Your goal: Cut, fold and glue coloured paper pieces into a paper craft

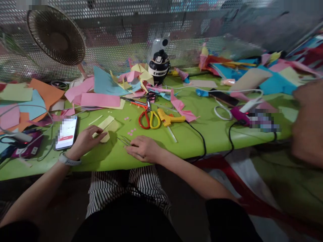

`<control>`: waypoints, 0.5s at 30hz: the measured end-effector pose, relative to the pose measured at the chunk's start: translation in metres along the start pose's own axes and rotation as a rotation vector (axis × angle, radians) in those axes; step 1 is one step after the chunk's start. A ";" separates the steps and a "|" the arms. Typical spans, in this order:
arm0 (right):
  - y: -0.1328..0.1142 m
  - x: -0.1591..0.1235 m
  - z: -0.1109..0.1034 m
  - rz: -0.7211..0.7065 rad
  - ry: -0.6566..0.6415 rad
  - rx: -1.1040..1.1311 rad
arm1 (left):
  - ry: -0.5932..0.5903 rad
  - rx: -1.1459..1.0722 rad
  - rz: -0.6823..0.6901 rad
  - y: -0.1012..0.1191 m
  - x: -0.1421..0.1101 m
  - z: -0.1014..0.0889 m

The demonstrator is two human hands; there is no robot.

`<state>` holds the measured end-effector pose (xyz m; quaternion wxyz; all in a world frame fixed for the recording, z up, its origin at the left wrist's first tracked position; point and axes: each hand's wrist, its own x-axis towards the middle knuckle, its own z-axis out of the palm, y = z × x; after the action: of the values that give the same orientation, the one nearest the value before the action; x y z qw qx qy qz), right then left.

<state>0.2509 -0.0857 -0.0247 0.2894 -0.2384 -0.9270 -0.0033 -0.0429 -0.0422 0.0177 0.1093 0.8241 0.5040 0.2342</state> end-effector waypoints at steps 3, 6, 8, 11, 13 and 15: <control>0.001 0.003 -0.001 -0.008 -0.065 0.006 | 0.011 -0.160 -0.098 0.000 0.001 -0.010; 0.003 0.005 0.001 0.007 -0.149 0.034 | 0.112 -0.226 -0.174 -0.006 0.000 -0.024; 0.004 0.006 0.003 0.024 -0.201 0.059 | 0.191 -0.274 -0.196 -0.013 0.002 -0.031; 0.004 0.008 0.004 0.034 -0.247 0.090 | 0.280 -0.435 -0.197 -0.022 0.011 -0.037; 0.004 0.013 0.003 0.041 -0.262 0.099 | 0.346 -0.538 -0.183 -0.022 0.019 -0.039; 0.004 0.025 0.002 0.076 -0.283 0.102 | 0.415 -0.622 -0.172 -0.019 0.029 -0.040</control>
<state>0.2337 -0.0705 -0.0137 0.1677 -0.2564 -0.9478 0.0887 -0.0668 -0.0103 0.0525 0.2693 0.6414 0.4874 0.5277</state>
